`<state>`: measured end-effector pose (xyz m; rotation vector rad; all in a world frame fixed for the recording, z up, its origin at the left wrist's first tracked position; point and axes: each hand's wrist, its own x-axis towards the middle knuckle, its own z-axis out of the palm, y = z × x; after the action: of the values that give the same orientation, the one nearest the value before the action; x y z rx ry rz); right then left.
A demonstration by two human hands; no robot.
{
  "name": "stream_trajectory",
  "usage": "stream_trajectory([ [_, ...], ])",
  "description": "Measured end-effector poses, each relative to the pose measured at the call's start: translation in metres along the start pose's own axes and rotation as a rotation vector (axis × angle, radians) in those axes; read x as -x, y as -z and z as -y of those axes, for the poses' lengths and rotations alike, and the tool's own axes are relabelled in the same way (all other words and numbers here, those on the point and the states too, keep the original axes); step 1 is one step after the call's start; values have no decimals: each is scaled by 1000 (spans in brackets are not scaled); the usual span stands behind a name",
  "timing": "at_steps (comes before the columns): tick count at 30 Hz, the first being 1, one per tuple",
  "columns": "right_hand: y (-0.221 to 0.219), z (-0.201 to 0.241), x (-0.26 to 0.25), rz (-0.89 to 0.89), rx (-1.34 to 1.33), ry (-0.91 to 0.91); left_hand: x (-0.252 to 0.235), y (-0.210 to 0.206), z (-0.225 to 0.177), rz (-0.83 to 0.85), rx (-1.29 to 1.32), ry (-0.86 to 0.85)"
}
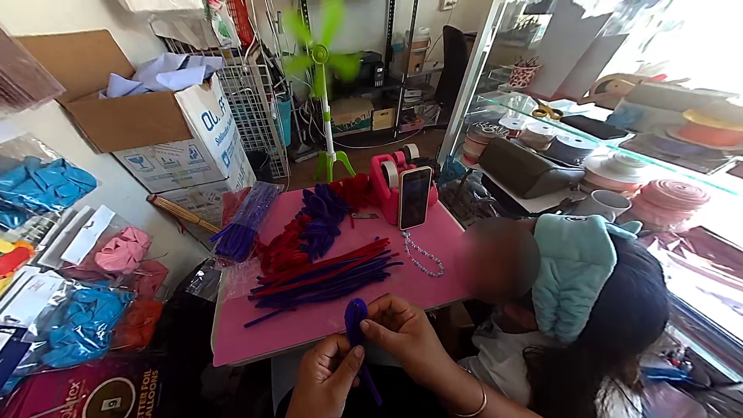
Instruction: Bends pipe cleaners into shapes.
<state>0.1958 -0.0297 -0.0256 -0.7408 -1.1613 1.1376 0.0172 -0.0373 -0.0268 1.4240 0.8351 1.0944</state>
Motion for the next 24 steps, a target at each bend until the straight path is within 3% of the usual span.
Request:
stream_trajectory([
  [4, 1, 0, 1, 12, 8, -3, -1, 4, 0, -1, -38, -14],
  [9, -1, -5, 4, 25, 139, 31, -2, 16, -2, -3, -405, 19],
  [15, -8, -14, 9, 100, 167, 77, -7, 11, 5, -184, -328, -327],
  [24, -7, -19, 8, 64, 221, 162, -8, 9, 4, -250, -470, -405],
])
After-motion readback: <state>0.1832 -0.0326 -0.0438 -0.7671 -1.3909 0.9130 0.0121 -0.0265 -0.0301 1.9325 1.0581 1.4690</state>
